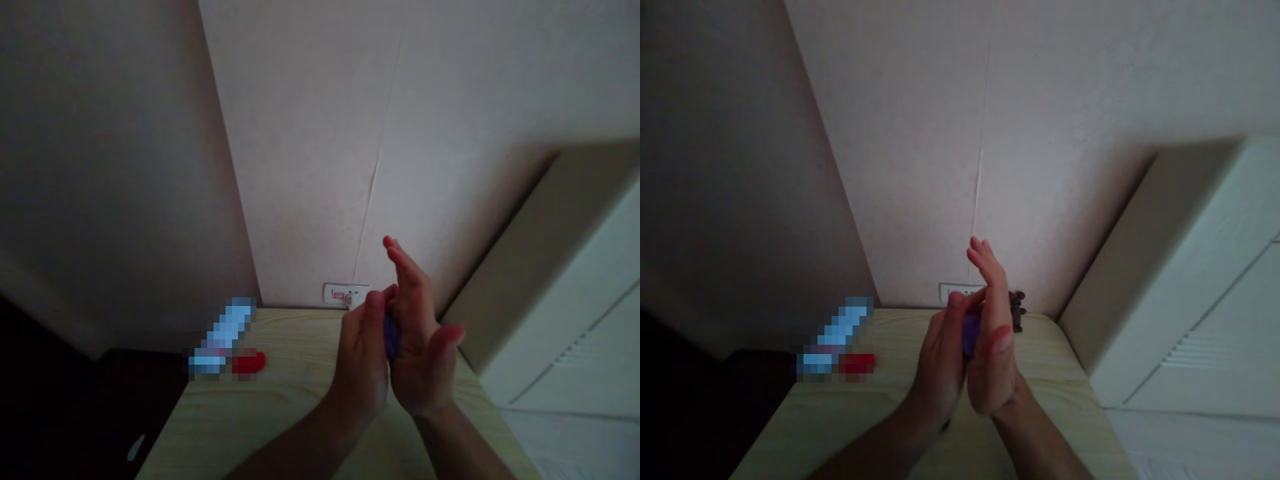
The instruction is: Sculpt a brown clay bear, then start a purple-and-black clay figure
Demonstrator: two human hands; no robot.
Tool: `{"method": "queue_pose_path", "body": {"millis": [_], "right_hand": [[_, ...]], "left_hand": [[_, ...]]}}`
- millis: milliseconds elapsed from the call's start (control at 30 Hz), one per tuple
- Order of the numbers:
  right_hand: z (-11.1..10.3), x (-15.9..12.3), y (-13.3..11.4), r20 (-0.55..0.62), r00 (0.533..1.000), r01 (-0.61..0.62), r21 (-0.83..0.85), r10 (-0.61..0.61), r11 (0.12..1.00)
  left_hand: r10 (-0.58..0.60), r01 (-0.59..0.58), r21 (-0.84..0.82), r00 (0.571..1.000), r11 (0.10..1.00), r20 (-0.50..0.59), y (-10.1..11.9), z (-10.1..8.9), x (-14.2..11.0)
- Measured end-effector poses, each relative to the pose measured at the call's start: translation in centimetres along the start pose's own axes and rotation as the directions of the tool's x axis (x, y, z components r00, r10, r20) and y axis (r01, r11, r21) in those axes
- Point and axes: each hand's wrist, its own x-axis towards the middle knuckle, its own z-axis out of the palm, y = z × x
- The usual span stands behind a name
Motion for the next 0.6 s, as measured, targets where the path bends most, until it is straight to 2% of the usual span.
{"method": "queue_pose_path", "body": {"millis": [100, 200, 333, 433, 533, 600], "right_hand": [[-0.8, 1.1, 1.3, -0.146, 0.989, 0.021, 0.014, -0.019, 1.000], [-1.7, 2.1, 2.6, -0.292, 0.956, 0.002, -0.042, -0.014, 0.999], [-2.6, 2.8, 3.2, -0.408, 0.912, -0.081, -0.052, 0.053, 0.995], [-2.5, 2.8, 2.5, -0.354, 0.919, -0.139, 0.125, 0.176, 0.982], [-1.9, 2.4, 1.2, -0.184, 0.931, -0.248, 0.320, 0.317, 0.914], [-1.6, 2.2, 0.5, -0.070, 0.929, -0.313, 0.383, 0.365, 0.869]], "left_hand": [[-0.043, 0.044, -0.026, 0.998, 0.999, 0.034, -0.7, 0.1, -0.3], [-0.066, 0.073, -0.041, 0.986, 0.996, 0.151, -0.5, -0.3, -0.5], [-0.043, 0.009, 0.146, 0.972, 0.989, 0.232, 1.3, -1.2, -0.5], [-0.016, -0.019, 0.135, 0.968, 0.991, 0.249, 2.4, -1.6, -0.3], [0.065, -0.098, 0.155, 0.977, 0.983, 0.203, 3.0, -1.6, -0.1], [0.143, -0.174, 0.191, 0.975, 0.966, 0.169, 3.3, -1.6, 0.1]]}}
